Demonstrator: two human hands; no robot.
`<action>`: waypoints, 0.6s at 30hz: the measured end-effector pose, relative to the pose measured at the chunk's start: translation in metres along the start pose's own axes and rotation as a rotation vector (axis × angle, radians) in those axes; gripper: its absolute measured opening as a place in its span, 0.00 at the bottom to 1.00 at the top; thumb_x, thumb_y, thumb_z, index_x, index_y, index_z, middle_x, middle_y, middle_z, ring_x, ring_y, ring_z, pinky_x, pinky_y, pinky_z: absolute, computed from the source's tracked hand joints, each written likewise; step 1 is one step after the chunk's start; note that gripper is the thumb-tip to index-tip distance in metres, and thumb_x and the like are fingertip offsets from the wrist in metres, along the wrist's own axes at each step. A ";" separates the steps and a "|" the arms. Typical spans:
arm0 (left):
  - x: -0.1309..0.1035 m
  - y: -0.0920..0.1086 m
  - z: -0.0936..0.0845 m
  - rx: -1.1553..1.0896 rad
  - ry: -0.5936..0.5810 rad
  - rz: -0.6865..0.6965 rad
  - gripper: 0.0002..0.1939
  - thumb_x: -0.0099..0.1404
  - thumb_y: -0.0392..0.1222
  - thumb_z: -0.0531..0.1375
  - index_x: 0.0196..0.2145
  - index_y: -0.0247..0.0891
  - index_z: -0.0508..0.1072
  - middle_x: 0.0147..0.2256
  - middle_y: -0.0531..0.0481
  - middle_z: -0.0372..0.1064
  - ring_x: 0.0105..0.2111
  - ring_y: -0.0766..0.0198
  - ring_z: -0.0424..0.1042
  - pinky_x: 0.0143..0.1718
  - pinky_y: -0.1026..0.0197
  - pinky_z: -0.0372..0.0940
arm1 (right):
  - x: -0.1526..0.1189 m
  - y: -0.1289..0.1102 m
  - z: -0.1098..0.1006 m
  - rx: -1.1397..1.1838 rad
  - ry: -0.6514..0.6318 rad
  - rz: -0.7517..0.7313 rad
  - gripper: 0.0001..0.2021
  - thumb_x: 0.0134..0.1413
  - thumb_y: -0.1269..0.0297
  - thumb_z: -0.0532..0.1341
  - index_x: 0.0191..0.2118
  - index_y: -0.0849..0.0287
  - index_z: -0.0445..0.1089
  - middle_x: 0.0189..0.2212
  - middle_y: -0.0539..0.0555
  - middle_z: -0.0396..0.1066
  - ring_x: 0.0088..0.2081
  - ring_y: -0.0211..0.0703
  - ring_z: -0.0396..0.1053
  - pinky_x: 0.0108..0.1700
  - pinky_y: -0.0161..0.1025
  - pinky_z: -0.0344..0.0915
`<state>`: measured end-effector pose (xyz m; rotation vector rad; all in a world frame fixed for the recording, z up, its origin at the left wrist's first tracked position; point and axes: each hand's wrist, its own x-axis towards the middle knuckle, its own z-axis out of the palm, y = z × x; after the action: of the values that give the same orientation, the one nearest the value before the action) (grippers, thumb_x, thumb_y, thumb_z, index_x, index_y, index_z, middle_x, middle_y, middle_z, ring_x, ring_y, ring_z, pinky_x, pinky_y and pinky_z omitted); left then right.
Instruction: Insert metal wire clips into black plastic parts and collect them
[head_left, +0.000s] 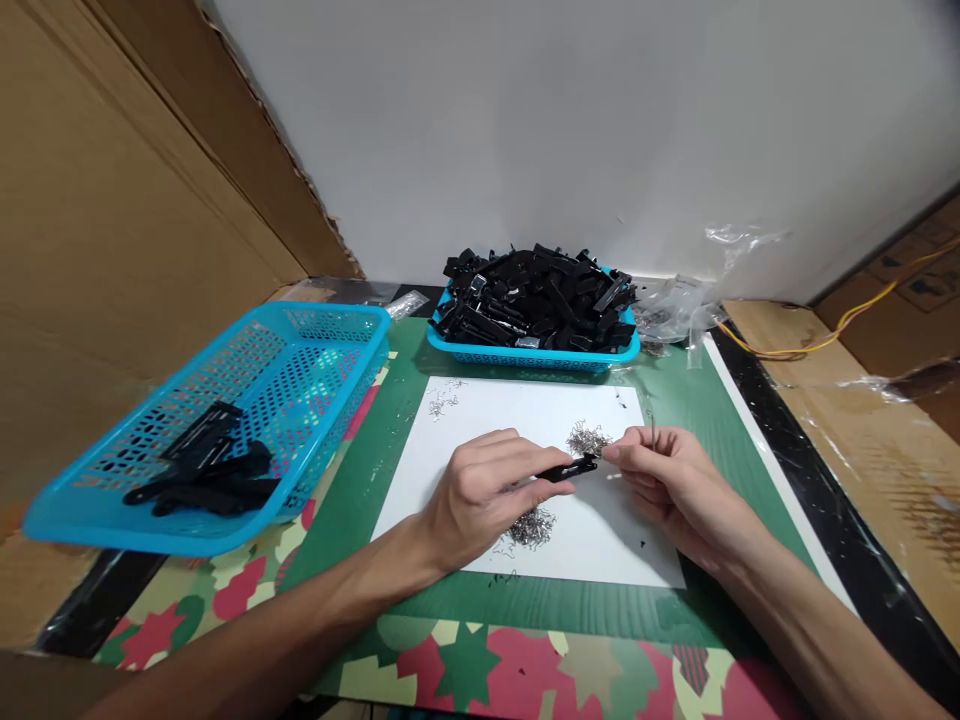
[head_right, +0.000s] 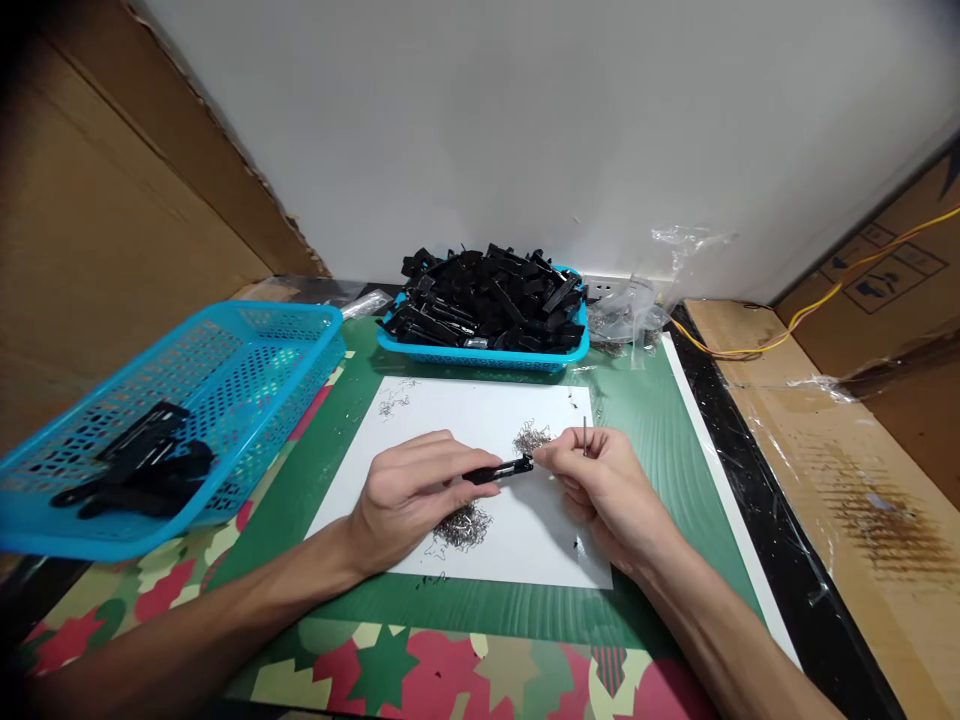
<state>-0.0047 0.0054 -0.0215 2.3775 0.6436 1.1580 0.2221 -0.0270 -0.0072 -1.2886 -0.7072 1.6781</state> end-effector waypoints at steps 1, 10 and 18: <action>0.000 0.000 0.000 0.001 -0.002 0.020 0.12 0.67 0.37 0.70 0.48 0.34 0.79 0.35 0.47 0.81 0.31 0.64 0.74 0.34 0.61 0.67 | -0.001 0.001 0.000 -0.057 -0.003 -0.041 0.20 0.39 0.56 0.78 0.23 0.59 0.67 0.14 0.38 0.49 0.17 0.26 0.38 0.18 0.31 0.36; -0.003 0.002 -0.002 0.084 0.141 0.020 0.05 0.67 0.35 0.69 0.41 0.37 0.78 0.33 0.51 0.82 0.23 0.70 0.70 0.28 0.63 0.64 | -0.024 0.010 0.019 -0.561 0.004 -0.608 0.09 0.57 0.60 0.70 0.31 0.60 0.81 0.16 0.45 0.60 0.19 0.32 0.54 0.21 0.33 0.52; -0.003 0.007 -0.010 0.166 0.121 0.114 0.07 0.67 0.28 0.66 0.40 0.38 0.74 0.35 0.51 0.83 0.27 0.68 0.78 0.28 0.63 0.61 | -0.027 0.022 0.023 -0.783 -0.038 -0.971 0.07 0.57 0.76 0.64 0.33 0.57 0.76 0.21 0.46 0.69 0.21 0.33 0.61 0.24 0.34 0.59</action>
<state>-0.0125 0.0000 -0.0140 2.5263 0.6746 1.3535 0.1961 -0.0593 -0.0066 -1.0809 -1.7708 0.6212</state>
